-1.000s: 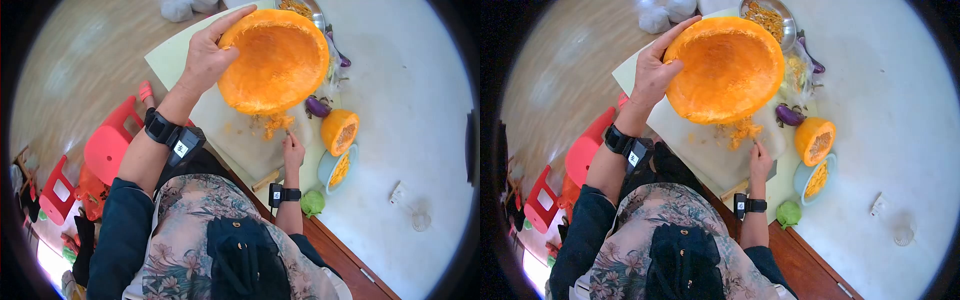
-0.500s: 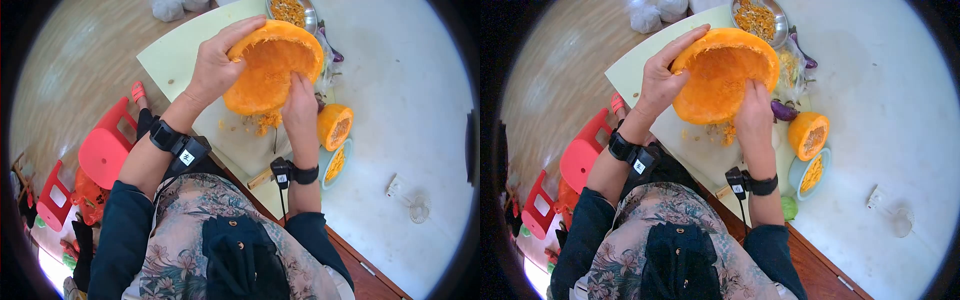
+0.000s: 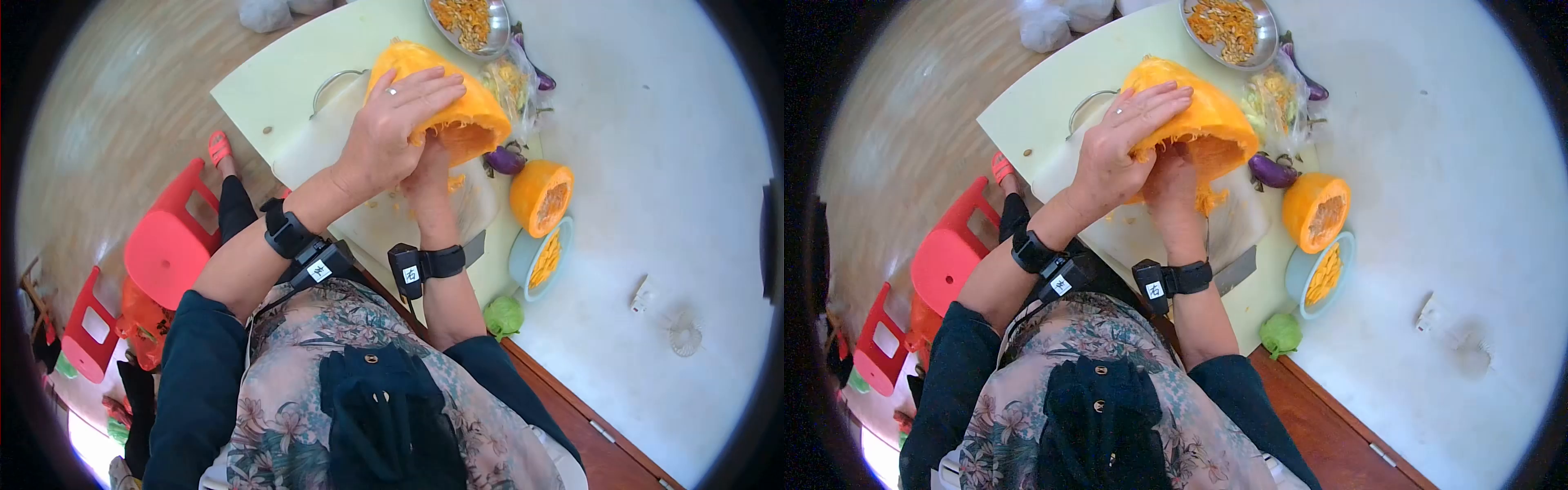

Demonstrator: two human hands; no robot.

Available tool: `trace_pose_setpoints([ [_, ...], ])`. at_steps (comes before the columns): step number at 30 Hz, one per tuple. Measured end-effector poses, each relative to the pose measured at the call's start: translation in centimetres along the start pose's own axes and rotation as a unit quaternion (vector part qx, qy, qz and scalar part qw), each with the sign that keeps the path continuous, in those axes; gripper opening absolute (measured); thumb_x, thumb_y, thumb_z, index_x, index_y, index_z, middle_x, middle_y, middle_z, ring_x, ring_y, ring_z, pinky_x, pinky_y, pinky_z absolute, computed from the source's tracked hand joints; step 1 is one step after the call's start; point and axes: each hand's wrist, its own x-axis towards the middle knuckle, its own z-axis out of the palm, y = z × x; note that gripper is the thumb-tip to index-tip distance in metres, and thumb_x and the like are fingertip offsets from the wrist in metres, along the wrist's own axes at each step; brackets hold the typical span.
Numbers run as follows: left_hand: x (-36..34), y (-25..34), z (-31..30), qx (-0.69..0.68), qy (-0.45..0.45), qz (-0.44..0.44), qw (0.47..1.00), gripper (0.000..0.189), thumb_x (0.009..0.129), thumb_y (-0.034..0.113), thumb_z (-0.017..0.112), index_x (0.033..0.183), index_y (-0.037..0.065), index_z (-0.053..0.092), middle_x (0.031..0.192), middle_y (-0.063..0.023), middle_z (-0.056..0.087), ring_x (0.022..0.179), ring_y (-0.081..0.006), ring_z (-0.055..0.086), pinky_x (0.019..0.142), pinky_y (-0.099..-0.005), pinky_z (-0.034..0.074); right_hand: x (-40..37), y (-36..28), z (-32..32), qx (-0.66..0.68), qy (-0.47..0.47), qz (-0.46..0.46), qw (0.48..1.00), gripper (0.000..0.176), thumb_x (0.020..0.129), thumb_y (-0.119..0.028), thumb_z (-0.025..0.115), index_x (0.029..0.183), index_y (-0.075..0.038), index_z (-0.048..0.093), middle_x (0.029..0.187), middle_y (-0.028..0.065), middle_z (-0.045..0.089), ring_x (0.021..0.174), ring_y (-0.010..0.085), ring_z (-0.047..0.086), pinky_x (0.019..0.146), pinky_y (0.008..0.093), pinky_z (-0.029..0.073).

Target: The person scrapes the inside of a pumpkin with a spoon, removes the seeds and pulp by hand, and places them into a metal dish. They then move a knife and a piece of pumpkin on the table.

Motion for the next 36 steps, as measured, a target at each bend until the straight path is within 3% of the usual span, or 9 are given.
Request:
trace_pose_setpoints([
  [1,-0.2,0.1,0.2,-0.001,-0.007,0.003,1.000,0.052,0.066,-0.007,0.054,0.115,0.011,0.060,0.121,-0.0050,0.058,0.118,-0.0255,0.050,0.100,-0.0475,0.034,-0.4,0.0,0.0,0.003,0.007,0.002,1.000,0.040,0.082,-0.017,0.059,0.119,-0.005,0.049,0.117,0.0141,0.054,0.105,0.0296,0.053,0.089,0.0357,0.042],
  [3,-0.6,0.3,0.5,0.017,-0.034,0.025,0.999,0.052,0.067,-0.008,0.054,0.114,0.011,0.060,0.121,-0.0047,0.058,0.118,-0.0248,0.050,0.100,-0.0517,0.032,-1.3,0.0,-0.2,-0.262,-0.032,-0.133,0.955,0.047,0.081,-0.015,0.061,0.123,-0.004,0.043,0.120,0.0174,0.051,0.107,0.0335,0.051,0.090,0.0383,0.042],
  [10,-0.6,0.8,1.0,0.053,-0.042,0.024,0.997,0.053,0.066,-0.009,0.052,0.115,0.011,0.060,0.122,-0.0047,0.057,0.119,-0.0245,0.050,0.102,-0.0474,0.032,-0.6,0.9,-2.6,-0.257,0.001,-0.043,0.965,0.036,0.080,-0.012,0.058,0.115,-0.004,0.055,0.114,0.0185,0.055,0.109,0.0328,0.049,0.095,0.0380,0.039],
  [16,-0.5,1.2,1.4,0.071,-0.029,0.045,0.996,0.053,0.064,-0.010,0.051,0.113,0.009,0.061,0.122,-0.0054,0.058,0.119,-0.0243,0.050,0.103,-0.0461,0.032,-0.1,4.4,-2.4,-0.332,0.054,-0.132,0.932,0.027,0.074,-0.006,0.057,0.099,0.002,0.060,0.108,0.0214,0.057,0.101,0.0328,0.054,0.091,0.0394,0.041],
  [18,-0.4,1.6,1.4,0.118,-0.035,0.051,0.991,0.056,0.062,-0.014,0.046,0.113,0.003,0.060,0.121,-0.0091,0.058,0.119,-0.0248,0.051,0.101,-0.0332,0.038,-0.4,4.9,-1.1,-0.321,0.015,-0.185,0.929,0.021,0.072,-0.003,0.055,0.091,0.003,0.061,0.099,0.0206,0.060,0.096,0.0336,0.054,0.089,0.0407,0.042],
  [22,-0.1,1.7,1.8,0.127,-0.048,0.069,0.988,0.054,0.064,-0.014,0.046,0.113,0.003,0.060,0.122,-0.0095,0.058,0.119,-0.0245,0.051,0.101,-0.0323,0.039,-1.4,3.6,-0.2,-0.276,0.066,-0.085,0.955,0.020,0.071,-0.003,0.053,0.089,0.002,0.061,0.092,0.0196,0.061,0.094,0.0350,0.054,0.086,0.0425,0.043],
  [27,-0.2,1.4,2.3,0.118,-0.033,0.073,0.990,0.054,0.065,-0.013,0.046,0.114,0.004,0.060,0.123,-0.0093,0.058,0.119,-0.0235,0.051,0.101,-0.0324,0.039,-1.9,1.5,-0.3,-0.186,0.093,-0.035,0.978,0.019,0.082,-0.015,0.053,0.081,0.002,0.061,0.084,0.0206,0.061,0.082,0.0371,0.057,0.071,0.0439,0.048],
  [34,-0.2,1.7,2.6,0.126,-0.048,0.069,0.988,0.055,0.067,-0.013,0.045,0.118,0.004,0.058,0.125,-0.0097,0.056,0.119,-0.0236,0.050,0.101,-0.0327,0.039,-3.3,-0.2,0.4,-0.122,0.127,-0.001,0.984,0.023,0.085,-0.017,0.051,0.078,0.002,0.061,0.079,0.0220,0.059,0.077,0.0396,0.056,0.069,0.0461,0.046],
  [36,-0.2,1.8,2.7,0.123,-0.033,0.064,0.990,0.054,0.062,-0.013,0.047,0.112,0.002,0.061,0.121,-0.0111,0.058,0.117,-0.0263,0.052,0.099,-0.0342,0.040,-3.5,-0.8,0.1,-0.094,0.072,0.064,0.991,0.024,0.085,-0.019,0.055,0.083,0.004,0.061,0.085,0.0232,0.059,0.082,0.0385,0.056,0.074,0.0468,0.046],
])
